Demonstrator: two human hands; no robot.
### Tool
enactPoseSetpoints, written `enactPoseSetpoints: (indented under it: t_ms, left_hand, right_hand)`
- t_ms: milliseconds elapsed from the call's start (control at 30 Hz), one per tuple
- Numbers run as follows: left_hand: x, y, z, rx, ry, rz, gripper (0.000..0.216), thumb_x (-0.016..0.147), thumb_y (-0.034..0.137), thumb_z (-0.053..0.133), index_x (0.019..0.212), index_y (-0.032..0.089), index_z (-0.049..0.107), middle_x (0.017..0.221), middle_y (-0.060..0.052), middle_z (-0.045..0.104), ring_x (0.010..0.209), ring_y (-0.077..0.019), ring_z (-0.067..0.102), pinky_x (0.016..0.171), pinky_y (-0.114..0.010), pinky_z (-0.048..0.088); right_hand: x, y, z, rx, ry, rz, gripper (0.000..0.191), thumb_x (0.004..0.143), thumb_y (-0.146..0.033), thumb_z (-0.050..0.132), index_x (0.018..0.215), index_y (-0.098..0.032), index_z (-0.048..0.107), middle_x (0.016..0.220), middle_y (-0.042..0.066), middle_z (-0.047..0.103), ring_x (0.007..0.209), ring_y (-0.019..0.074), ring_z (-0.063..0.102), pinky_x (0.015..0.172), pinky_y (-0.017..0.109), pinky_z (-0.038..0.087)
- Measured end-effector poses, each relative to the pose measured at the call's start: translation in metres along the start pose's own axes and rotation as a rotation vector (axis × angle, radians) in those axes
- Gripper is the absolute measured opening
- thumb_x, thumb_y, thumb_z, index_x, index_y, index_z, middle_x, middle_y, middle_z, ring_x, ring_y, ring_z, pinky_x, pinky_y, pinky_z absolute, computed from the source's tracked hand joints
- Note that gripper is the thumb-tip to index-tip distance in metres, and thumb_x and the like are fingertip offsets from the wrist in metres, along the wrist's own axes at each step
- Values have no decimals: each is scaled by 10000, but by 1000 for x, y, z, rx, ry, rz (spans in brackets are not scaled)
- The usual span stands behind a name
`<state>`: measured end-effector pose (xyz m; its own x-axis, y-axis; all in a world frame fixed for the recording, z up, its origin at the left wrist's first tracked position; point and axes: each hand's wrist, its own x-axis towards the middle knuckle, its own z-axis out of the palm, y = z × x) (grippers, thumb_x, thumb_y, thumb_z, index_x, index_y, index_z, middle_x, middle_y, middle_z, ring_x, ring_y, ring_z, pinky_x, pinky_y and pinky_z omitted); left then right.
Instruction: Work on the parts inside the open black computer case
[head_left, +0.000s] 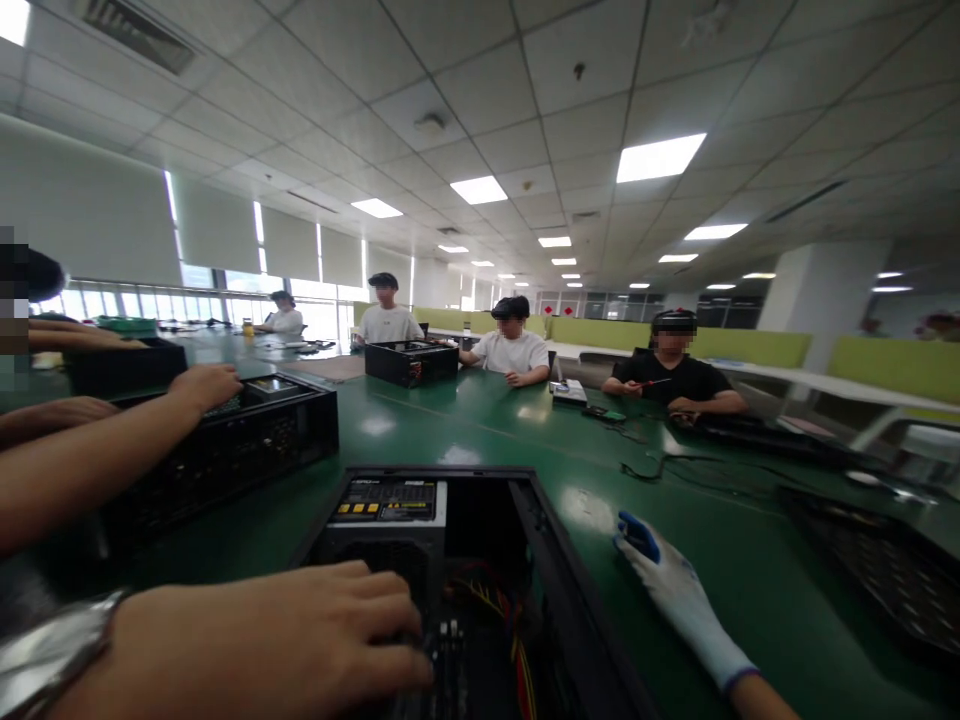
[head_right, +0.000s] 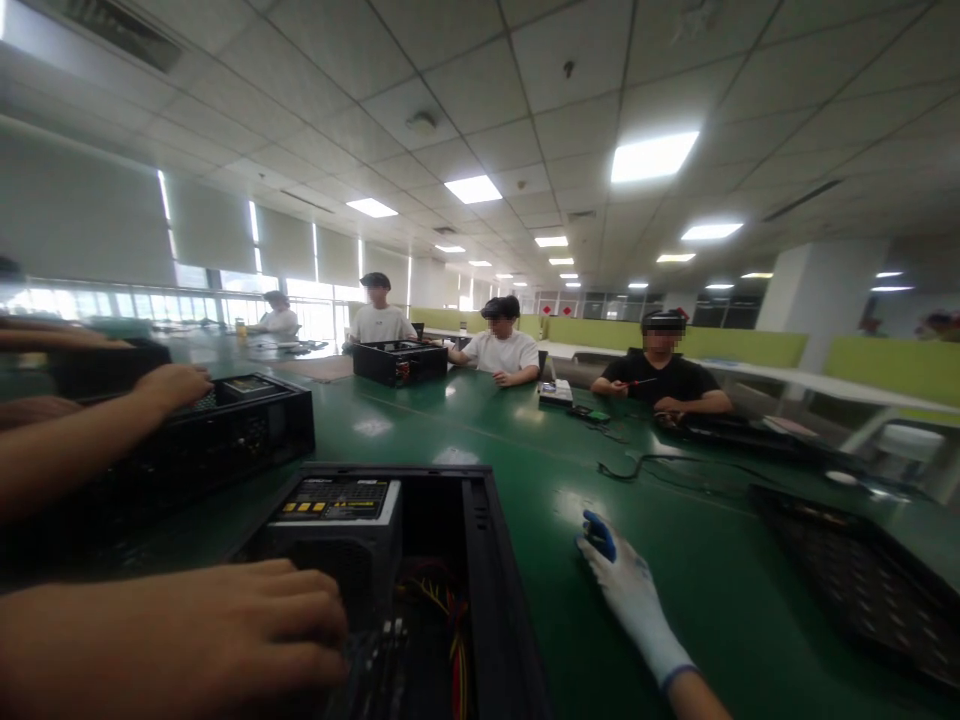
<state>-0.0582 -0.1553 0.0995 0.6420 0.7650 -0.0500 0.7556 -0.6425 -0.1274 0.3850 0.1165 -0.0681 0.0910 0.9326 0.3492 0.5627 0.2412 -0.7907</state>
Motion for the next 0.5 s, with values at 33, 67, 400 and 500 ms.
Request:
enactPoseSetpoints:
  t_ms: [33, 67, 400, 500]
  left_hand:
    - [4, -5, -9, 11, -48, 25, 618, 835, 432, 792, 1408, 408, 561, 1385, -33, 644, 1214, -250, 638, 1058, -370, 532]
    - [10, -10, -15, 24, -96, 56, 705, 814, 414, 815, 1453, 380, 519, 1446, -73, 602, 1286, -298, 596, 1085, -440, 519]
    - [53, -7, 3, 353, -203, 269, 503, 598, 355, 913, 1061, 309, 721, 1007, -150, 720, 889, -354, 672, 648, -413, 551]
    - [41, -7, 1, 377, -165, 276, 520, 593, 330, 930, 1059, 308, 700, 1041, -137, 719, 900, -354, 682, 531, -369, 495]
  right_hand:
    - [-4, -3, -2, 12, -13, 10, 719, 684, -606, 602, 1286, -217, 644, 1249, 145, 732, 1181, 368, 685, 1020, 478, 538]
    - [-8, -5, -5, 22, -27, 23, 762, 674, -625, 599, 1306, -201, 630, 1265, 158, 721, 1188, 368, 681, 1012, 476, 542]
    - [-50, -60, -54, 4, -92, 172, 959, 701, -833, 587, 1456, -242, 562, 1256, 139, 737, 1101, 377, 706, 857, 481, 572]
    - [-63, -131, -71, -15, -79, 40, 879, 706, -801, 625, 1395, -255, 624, 1191, 127, 760, 1042, 364, 718, 867, 461, 568]
